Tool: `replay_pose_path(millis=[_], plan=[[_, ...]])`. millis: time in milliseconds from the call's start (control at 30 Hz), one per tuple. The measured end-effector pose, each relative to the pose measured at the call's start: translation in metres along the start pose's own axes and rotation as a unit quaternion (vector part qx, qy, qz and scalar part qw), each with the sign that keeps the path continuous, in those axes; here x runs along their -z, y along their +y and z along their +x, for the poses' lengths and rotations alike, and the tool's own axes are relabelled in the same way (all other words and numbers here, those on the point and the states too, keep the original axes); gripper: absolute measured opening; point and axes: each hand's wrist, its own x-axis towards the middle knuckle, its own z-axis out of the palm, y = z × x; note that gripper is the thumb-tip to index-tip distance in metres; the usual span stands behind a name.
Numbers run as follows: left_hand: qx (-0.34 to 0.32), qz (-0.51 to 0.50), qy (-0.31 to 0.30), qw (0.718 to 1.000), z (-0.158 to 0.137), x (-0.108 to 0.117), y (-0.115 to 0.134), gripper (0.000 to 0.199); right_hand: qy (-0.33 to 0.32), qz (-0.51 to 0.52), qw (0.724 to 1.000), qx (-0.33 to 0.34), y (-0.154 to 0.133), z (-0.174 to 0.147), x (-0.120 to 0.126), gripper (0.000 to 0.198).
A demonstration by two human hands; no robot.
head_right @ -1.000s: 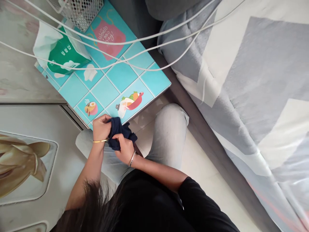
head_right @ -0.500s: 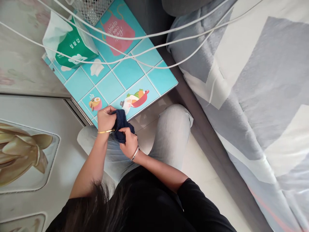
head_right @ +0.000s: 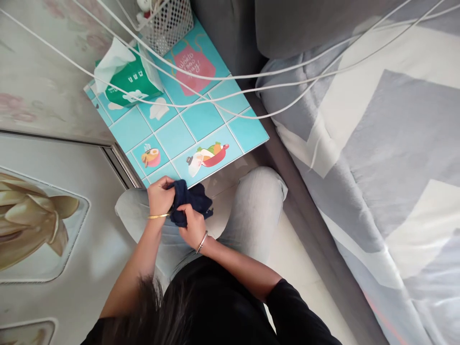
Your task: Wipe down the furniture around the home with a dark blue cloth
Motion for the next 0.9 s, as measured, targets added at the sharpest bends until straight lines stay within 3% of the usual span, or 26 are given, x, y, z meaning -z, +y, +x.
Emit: replay_pose_path(millis=[167, 333, 433, 533, 700, 833, 900], plan=[[-0.041, 0.005, 0.016, 0.999, 0.020, -0.006, 0.003, 0.012, 0.071, -0.041, 0.997, 0.000, -0.002, 0.023, 0.006, 0.037], [-0.026, 0.012, 0.063, 0.998, 0.020, 0.005, -0.010, 0.009, -0.021, -0.074, 0.997, 0.027, -0.008, 0.025, -0.003, 0.037], [-0.028, 0.028, 0.083, 0.996, 0.034, 0.007, -0.009, 0.011, 0.002, -0.085, 0.996, 0.005, -0.011, 0.030, -0.008, 0.032], [-0.040, 0.045, 0.077, 0.995, 0.050, 0.006, -0.002, 0.014, 0.026, -0.095, 0.995, -0.002, -0.016, 0.043, -0.006, 0.022], [-0.019, 0.025, 0.071, 0.997, 0.045, 0.010, -0.005, 0.012, -0.023, -0.083, 0.996, 0.021, -0.020, 0.037, -0.007, 0.018], [-0.030, 0.035, 0.051, 0.998, 0.050, 0.010, -0.003, 0.010, 0.024, -0.074, 0.997, -0.007, -0.017, 0.032, -0.005, 0.017], [-0.027, 0.037, 0.042, 0.998, 0.053, 0.009, -0.001, 0.011, 0.014, -0.071, 0.997, -0.006, -0.017, 0.034, -0.004, 0.017]])
